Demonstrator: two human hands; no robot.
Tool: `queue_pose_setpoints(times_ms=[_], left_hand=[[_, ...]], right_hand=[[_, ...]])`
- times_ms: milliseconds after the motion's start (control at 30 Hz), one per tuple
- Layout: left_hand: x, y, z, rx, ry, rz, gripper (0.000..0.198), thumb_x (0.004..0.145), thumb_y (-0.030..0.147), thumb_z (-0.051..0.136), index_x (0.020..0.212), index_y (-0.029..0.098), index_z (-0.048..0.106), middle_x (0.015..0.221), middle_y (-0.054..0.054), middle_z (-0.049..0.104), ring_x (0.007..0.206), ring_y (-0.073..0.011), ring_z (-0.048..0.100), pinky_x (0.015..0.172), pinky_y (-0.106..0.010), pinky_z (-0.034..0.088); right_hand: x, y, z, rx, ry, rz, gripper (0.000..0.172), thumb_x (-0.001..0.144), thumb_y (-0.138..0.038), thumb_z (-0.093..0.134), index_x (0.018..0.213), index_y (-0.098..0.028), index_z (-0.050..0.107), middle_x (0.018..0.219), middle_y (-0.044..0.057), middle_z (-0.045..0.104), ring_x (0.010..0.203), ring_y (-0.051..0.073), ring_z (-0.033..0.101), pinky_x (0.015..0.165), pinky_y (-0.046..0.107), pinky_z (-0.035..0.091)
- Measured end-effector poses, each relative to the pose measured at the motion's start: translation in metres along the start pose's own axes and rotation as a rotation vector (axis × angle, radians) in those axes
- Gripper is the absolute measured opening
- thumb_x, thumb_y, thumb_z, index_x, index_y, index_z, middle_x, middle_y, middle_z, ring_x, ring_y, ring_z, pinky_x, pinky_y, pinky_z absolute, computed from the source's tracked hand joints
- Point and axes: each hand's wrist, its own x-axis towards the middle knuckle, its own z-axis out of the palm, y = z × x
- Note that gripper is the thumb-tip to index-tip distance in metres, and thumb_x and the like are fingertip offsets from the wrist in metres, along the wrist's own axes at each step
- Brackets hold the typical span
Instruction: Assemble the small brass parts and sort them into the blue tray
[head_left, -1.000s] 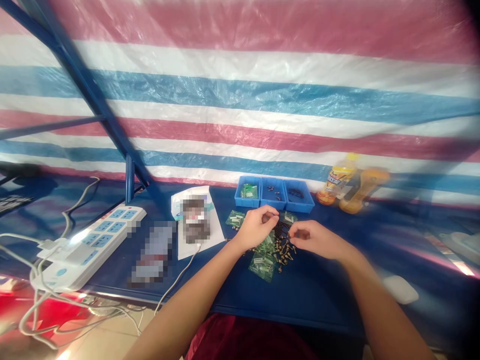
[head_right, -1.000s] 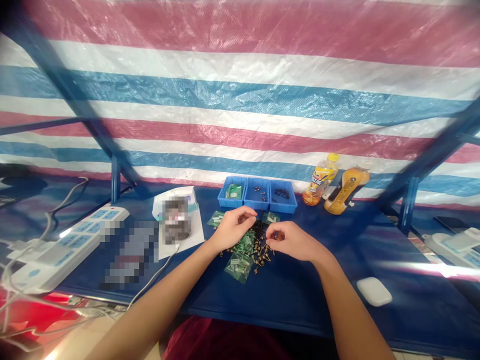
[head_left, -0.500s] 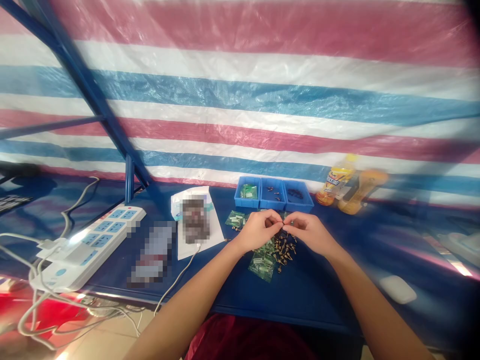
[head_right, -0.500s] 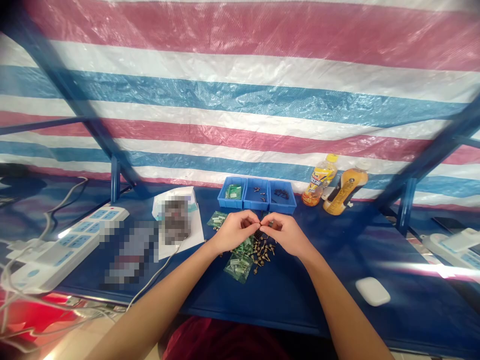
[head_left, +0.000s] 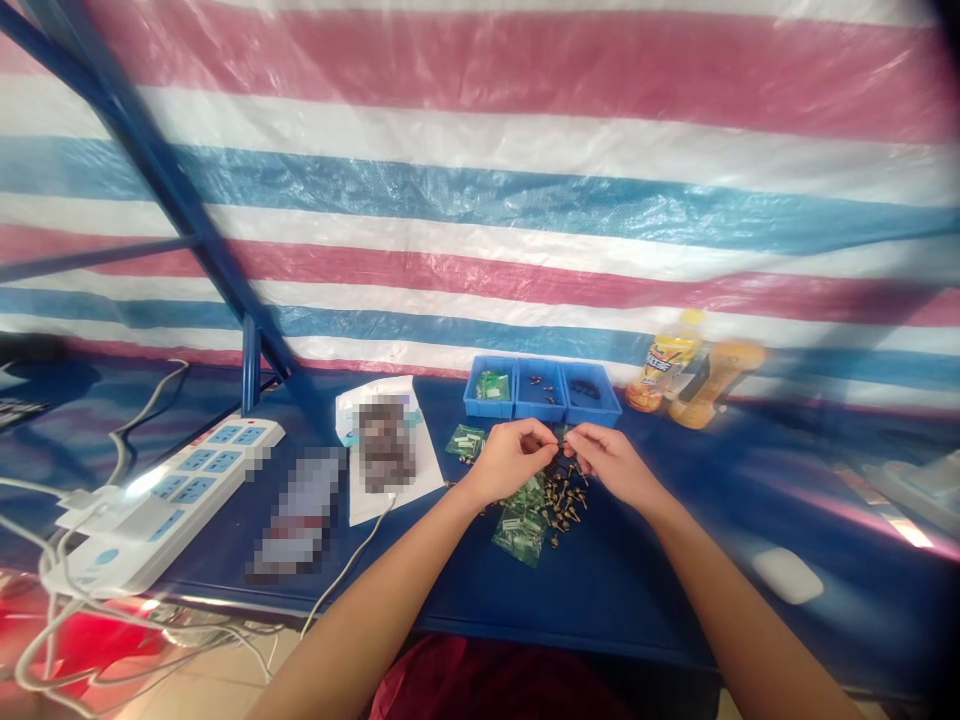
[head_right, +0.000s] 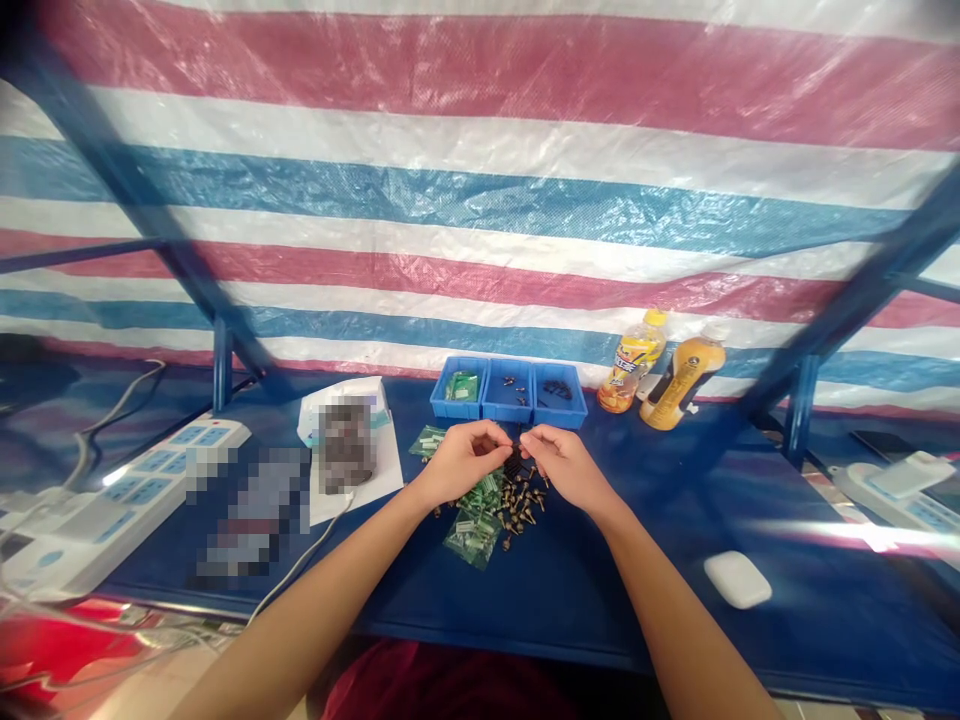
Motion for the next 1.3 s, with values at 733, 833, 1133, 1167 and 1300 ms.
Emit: queue_pose_setpoints(times_ms=[733,833,1133,1167,1300], left_hand=[[0.001,-0.003,0.001,-0.034,0.024,0.021,0.016,0.083,0.031,0.066,0.089,0.016,0.065,0.081,-0.002,0.065,0.063,-0.0087,0.055,0.060,-0.021,0.045],[0.001,-0.003,0.000,-0.044,0.005,0.028,0.017,0.084,0.032,0.066,0.091,0.016,0.064,0.085,-0.003,0.065,0.065,-0.0090,0.055,0.061,-0.022,0.046],[0.002,-0.006,0.000,-0.061,0.062,-0.007,0.034,0.087,0.044,0.064,0.111,0.019,0.063,0.087,-0.003,0.066,0.065,-0.0108,0.058,0.063,-0.024,0.049],[0.003,-0.008,0.000,-0.058,0.078,-0.014,0.033,0.087,0.044,0.063,0.109,0.019,0.064,0.086,-0.003,0.066,0.067,-0.0116,0.059,0.064,-0.024,0.049],[0.007,-0.015,-0.001,-0.055,0.123,-0.029,0.028,0.089,0.043,0.061,0.102,0.019,0.065,0.083,-0.003,0.066,0.071,-0.0137,0.061,0.065,-0.024,0.050]], right_hand=[[0.001,0.006,0.006,0.086,0.006,-0.051,0.031,0.086,-0.047,0.065,0.098,-0.019,0.064,0.076,-0.001,0.058,0.057,0.011,0.048,0.055,0.026,0.039],[0.003,0.009,0.008,0.161,0.023,-0.041,0.030,0.083,-0.047,0.069,0.095,-0.019,0.065,0.077,-0.001,0.058,0.055,0.010,0.046,0.053,0.026,0.037],[-0.001,-0.002,0.004,0.884,-0.064,0.089,0.025,0.082,-0.043,0.072,0.084,-0.022,0.058,0.075,-0.003,0.049,0.052,0.008,0.035,0.050,0.025,0.029],[-0.001,-0.003,0.003,0.916,-0.070,0.108,0.027,0.083,-0.044,0.071,0.078,-0.022,0.056,0.071,-0.003,0.046,0.052,0.009,0.035,0.050,0.025,0.030],[0.004,0.004,0.001,0.829,-0.015,0.212,0.041,0.082,-0.045,0.072,0.063,-0.020,0.046,0.056,-0.005,0.037,0.049,0.010,0.036,0.048,0.025,0.029]])
